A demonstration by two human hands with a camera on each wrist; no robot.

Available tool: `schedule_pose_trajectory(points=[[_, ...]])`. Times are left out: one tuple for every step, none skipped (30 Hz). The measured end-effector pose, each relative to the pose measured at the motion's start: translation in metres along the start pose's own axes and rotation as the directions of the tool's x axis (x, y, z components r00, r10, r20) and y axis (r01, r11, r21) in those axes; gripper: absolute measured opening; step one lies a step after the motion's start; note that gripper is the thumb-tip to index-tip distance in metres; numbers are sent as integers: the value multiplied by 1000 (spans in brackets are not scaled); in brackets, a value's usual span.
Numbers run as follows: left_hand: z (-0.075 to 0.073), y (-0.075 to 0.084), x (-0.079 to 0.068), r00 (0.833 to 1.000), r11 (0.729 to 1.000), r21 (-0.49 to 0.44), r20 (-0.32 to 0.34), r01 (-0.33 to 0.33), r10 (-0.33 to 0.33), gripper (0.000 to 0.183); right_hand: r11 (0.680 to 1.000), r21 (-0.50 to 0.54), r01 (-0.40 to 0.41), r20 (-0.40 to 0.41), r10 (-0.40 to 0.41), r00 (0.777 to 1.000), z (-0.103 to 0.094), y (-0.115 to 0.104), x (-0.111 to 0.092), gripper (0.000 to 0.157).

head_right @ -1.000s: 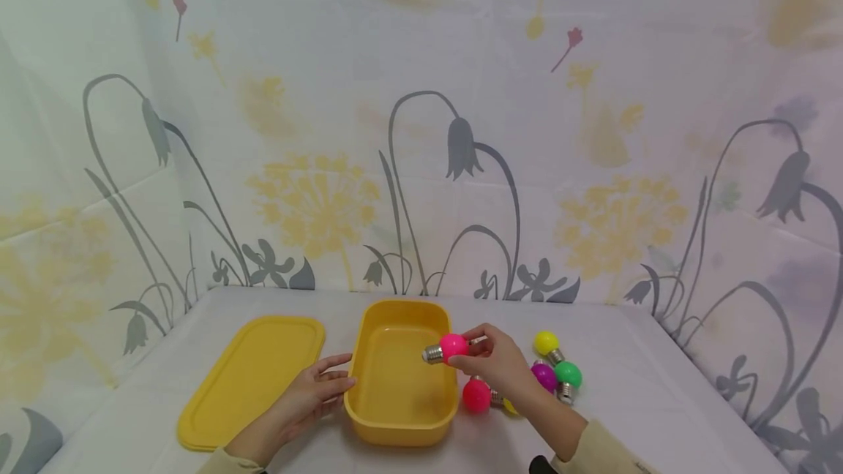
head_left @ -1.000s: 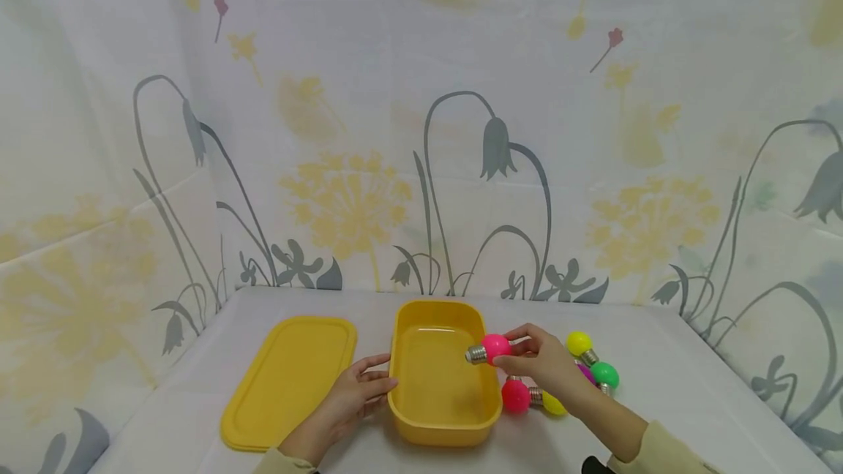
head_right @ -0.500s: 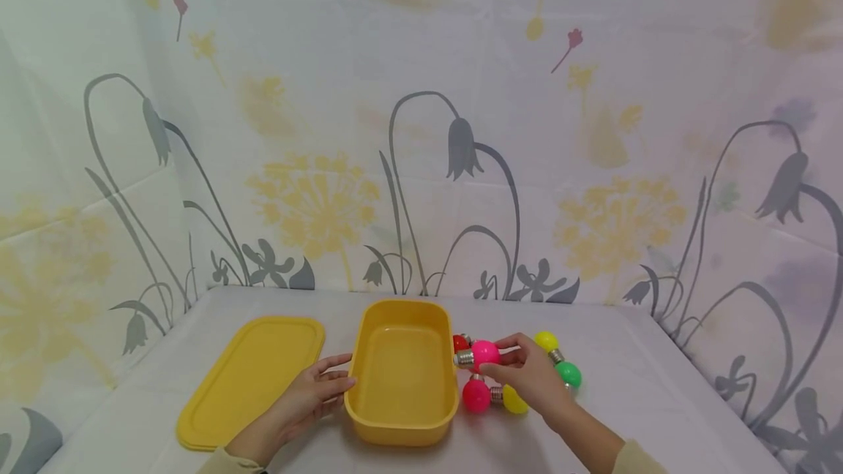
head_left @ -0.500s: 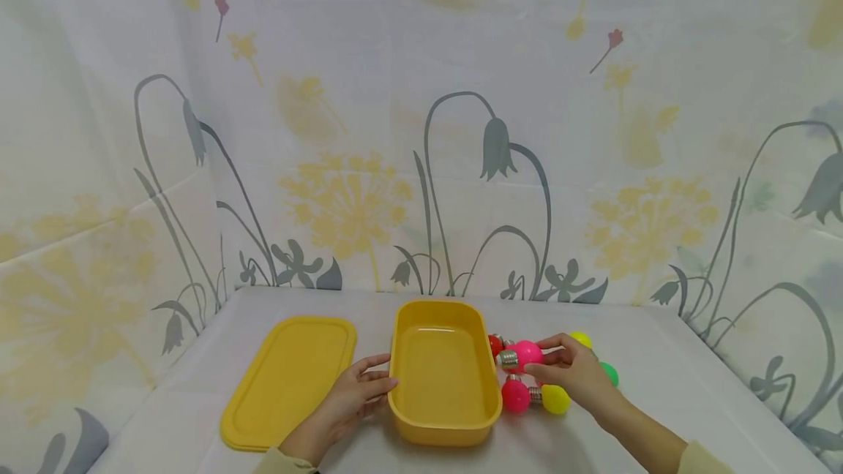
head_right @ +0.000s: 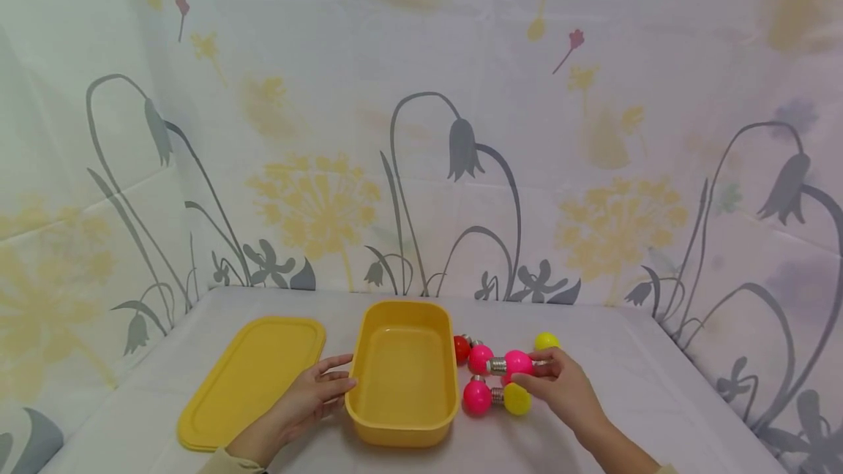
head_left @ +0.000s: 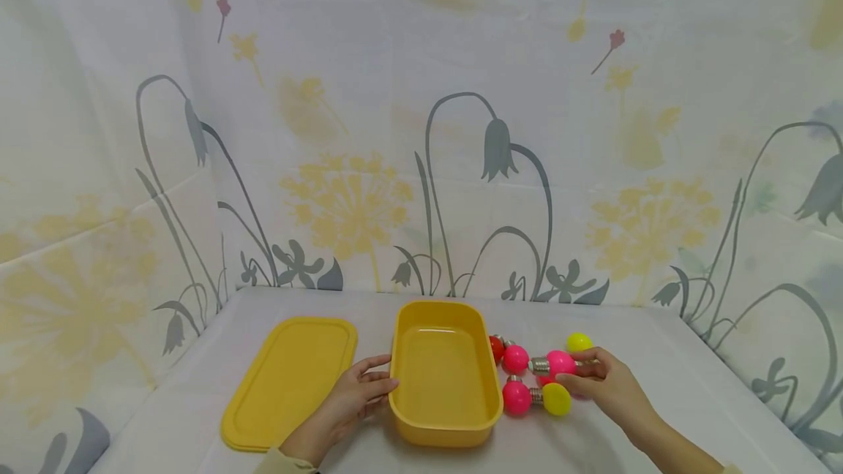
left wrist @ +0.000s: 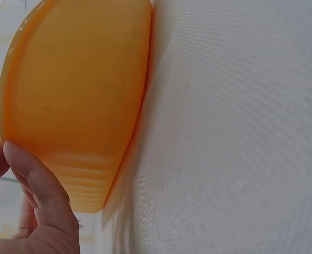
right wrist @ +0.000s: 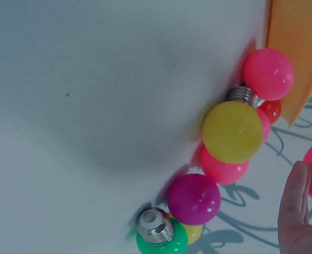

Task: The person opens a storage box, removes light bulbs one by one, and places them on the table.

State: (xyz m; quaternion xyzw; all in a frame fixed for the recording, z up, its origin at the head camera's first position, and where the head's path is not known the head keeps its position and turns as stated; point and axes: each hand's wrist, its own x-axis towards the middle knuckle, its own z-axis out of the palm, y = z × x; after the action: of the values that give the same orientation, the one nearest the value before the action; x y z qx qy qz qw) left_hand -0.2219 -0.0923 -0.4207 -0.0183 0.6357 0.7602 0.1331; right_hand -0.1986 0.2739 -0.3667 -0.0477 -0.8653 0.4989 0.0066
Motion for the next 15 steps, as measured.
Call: schedule_pose_trajectory(points=[[0,0,0,1000,1000,0,0,0,0,60,1000,-2,-4,-3,4,1000,-2,2,0,55],[0,0,0,1000,1000,0,0,0,0,60,1000,-5,-8,-4,8,1000,-3,5,-1,56],[0,0,0,1000,1000,-1,1,-3,3,60,1000,-9,-18,-6,18,1000,-5,7,0,56],[0,0,-1,1000,1000,-1,2,-4,4,60,999,-13,-31,-9,30,999,-6,9,0,57],[0,0,-1,1000,1000,-3,3,-6,6,60,999,-10,-41,-10,41,999,-7,11,0,59],[0,0,-1,1000,1000,-4,4,-7,7,60,999,-16,-48,-11,48,999,-9,13,0,59],[0,0,-1,1000,1000,-5,6,-9,9,60,998,-24,-54,-12,54,998,-10,15,0,61],[0,-1,-1,1000,1000,-7,7,-10,10,59,998,-26,-58,-12,58,998,-12,17,-1,61],[0,-1,0,1000,1000,-8,7,-9,9,59,998,-25,-64,-13,64,998,-12,19,-1,62],[0,-1,0,1000,1000,-7,6,-9,9,59,997,-15,-71,-16,71,997,-13,20,-2,63],[0,-1,0,1000,1000,-8,5,-9,9,59,997,-10,-76,-19,76,997,-14,22,-2,63],[0,-1,0,1000,1000,-7,5,-7,7,60,996,-4,-85,-23,85,996,-15,24,-3,63],[0,-1,0,1000,1000,-8,5,-7,7,60,996,13,-93,-27,93,995,-16,27,-3,63],[0,-1,0,1000,1000,-8,4,-6,6,60,994,27,-102,-31,103,994,-16,29,-3,64],[0,-1,0,1000,1000,-7,5,-6,6,60,993,35,-112,-35,113,993,-17,32,-3,64]])
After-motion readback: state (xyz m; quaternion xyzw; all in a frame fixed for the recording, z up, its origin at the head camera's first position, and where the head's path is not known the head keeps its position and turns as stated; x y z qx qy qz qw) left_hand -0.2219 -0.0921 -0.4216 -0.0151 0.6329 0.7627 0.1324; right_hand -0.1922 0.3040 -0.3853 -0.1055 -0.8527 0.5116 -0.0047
